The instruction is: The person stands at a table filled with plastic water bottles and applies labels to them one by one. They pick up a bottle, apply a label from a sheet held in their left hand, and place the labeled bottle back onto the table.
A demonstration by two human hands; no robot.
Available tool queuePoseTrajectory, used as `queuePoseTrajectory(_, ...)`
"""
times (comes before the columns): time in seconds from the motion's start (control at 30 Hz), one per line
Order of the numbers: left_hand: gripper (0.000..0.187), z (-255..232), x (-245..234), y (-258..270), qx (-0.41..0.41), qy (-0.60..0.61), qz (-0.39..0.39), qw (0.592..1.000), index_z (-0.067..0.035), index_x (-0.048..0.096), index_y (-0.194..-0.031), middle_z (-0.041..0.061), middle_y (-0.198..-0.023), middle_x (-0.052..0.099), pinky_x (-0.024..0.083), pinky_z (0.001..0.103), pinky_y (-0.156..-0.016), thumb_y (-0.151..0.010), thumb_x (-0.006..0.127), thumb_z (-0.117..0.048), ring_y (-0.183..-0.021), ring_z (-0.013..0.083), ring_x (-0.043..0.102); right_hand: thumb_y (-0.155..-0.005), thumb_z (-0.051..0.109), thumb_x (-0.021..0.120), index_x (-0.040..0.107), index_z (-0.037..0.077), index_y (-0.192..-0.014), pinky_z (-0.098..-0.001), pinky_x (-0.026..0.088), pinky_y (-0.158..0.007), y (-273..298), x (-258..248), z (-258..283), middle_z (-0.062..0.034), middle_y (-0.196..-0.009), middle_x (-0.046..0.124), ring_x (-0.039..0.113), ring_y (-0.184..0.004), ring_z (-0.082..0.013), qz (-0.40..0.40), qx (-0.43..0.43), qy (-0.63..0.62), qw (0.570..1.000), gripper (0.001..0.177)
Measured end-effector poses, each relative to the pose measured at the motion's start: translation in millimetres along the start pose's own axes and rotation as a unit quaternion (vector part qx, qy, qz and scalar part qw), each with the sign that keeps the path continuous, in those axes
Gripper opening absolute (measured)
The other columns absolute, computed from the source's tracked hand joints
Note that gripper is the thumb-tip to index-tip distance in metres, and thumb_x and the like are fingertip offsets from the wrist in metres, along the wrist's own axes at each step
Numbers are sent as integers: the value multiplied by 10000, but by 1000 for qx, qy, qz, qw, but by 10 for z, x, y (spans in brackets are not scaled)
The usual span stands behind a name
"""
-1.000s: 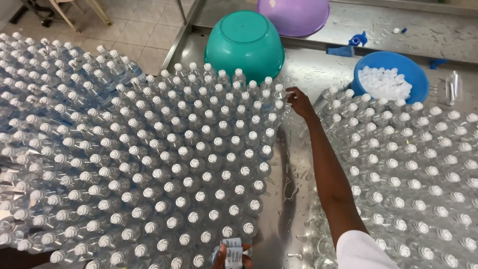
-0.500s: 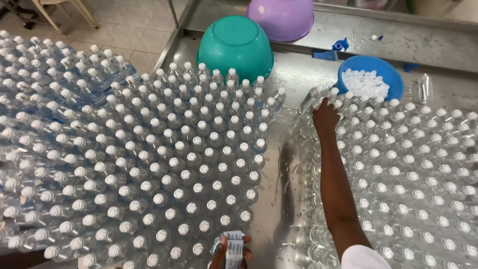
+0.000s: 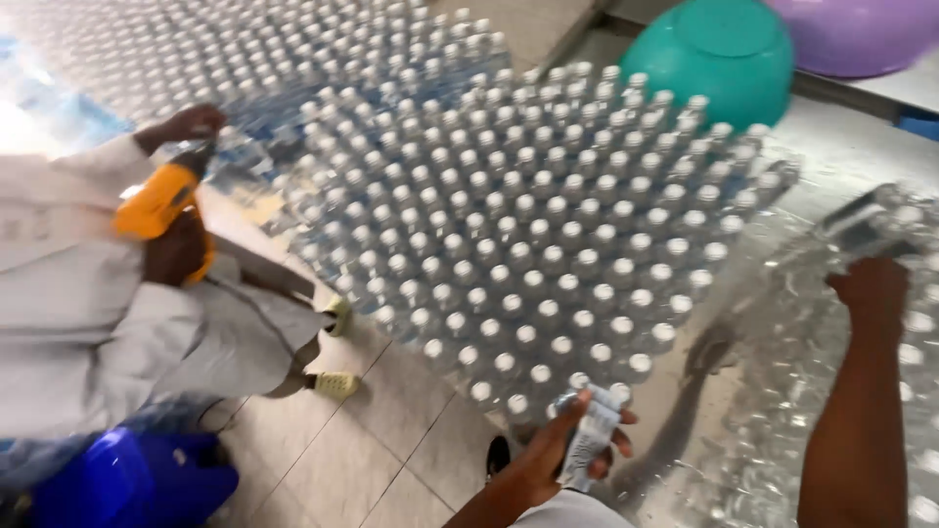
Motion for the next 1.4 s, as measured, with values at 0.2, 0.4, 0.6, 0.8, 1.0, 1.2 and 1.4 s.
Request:
queuePoseTrajectory(0.2, 715, 128, -92, 92, -67, -59, 58, 994, 34, 640, -1481, 104, -1057, 768, 550, 205, -594, -1195, 479, -601, -673, 101, 655, -914, 635, 712, 893, 181, -1309, -402, 511, -1132, 1669, -590, 772, -67, -1409, 830, 740, -1321, -310, 78, 39, -117, 989, 628)
queuePoseTrajectory(0.4, 650, 403, -75, -29, -176, 3, 76, 981, -34, 683, -1390, 122, -1018, 806, 550, 216, -449, -1110, 577, -611, -609, 130, 732, -819, 328, 802, 876, 87, -1153, -463, 506, -1027, 3351, -1382, 1256, -167, -1103, 835, 750, -1093, -338, 9, 53, -416, 908, 418)
queuePoseTrajectory(0.6, 830, 560, -107, -179, -209, -128, 70, 967, -27, 669, -1470, 172, -1103, 810, 546, 227, -552, -1072, 528, -741, -641, 102, 731, -972, 306, 767, 787, 139, -1338, -548, 608, -975, 3936, -2433, 1513, -215, -1279, 627, 683, -1209, -475, 111, 107, -443, 883, 403)
queuePoseTrajectory(0.8, 861, 625, -137, -170, -220, -144, 75, 962, 32, 609, -1511, 205, -1143, 780, 541, 241, -570, -1083, 543, -712, -664, 114, 714, -861, 209, 871, 795, 80, -1266, -564, 580, -1026, 4761, -3732, 1585, -223, -1062, 724, 744, -1062, -433, 8, 63, -610, 790, 432)
queuePoseTrajectory(1.0, 688, 558, 237, -112, -217, -178, 81, 956, -40, 647, -1411, 138, -1103, 758, 495, 281, -600, -1073, 627, -639, -720, 168, 726, -820, 82, 940, 834, 84, -1281, -490, 570, -996, 4953, -3409, 1826, -125, -940, 764, 718, -950, -276, 142, 36, -696, 703, 473)
queuePoseTrajectory(1.2, 715, 653, 65, -156, -236, -225, 50, 944, -109, 576, -1373, 199, -1017, 787, 457, 227, -521, -947, 623, -682, -555, 125, 606, -837, 71, 928, 884, 138, -1140, -291, 614, -843, 5011, -3239, 1772, -20, -880, 845, 784, -856, -138, 147, 86, -687, 707, 313)
queuePoseTrajectory(1.4, 758, 671, -141, -274, -213, -213, 26, 953, -31, 572, -1465, 184, -1026, 817, 505, 241, -507, -1033, 512, -652, -566, 121, 660, -924, 183, 837, 858, 155, -1160, -337, 659, -973, 4809, -3035, 1422, -47, -1194, 876, 839, -1080, -174, 25, 162, -668, 726, 239)
Point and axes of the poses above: each hand's wrist, its own y-axis away from the middle knuckle, its own x-axis out of the palm, z = x × y, the point moved 7 cm from there along -y, towards the middle knuckle
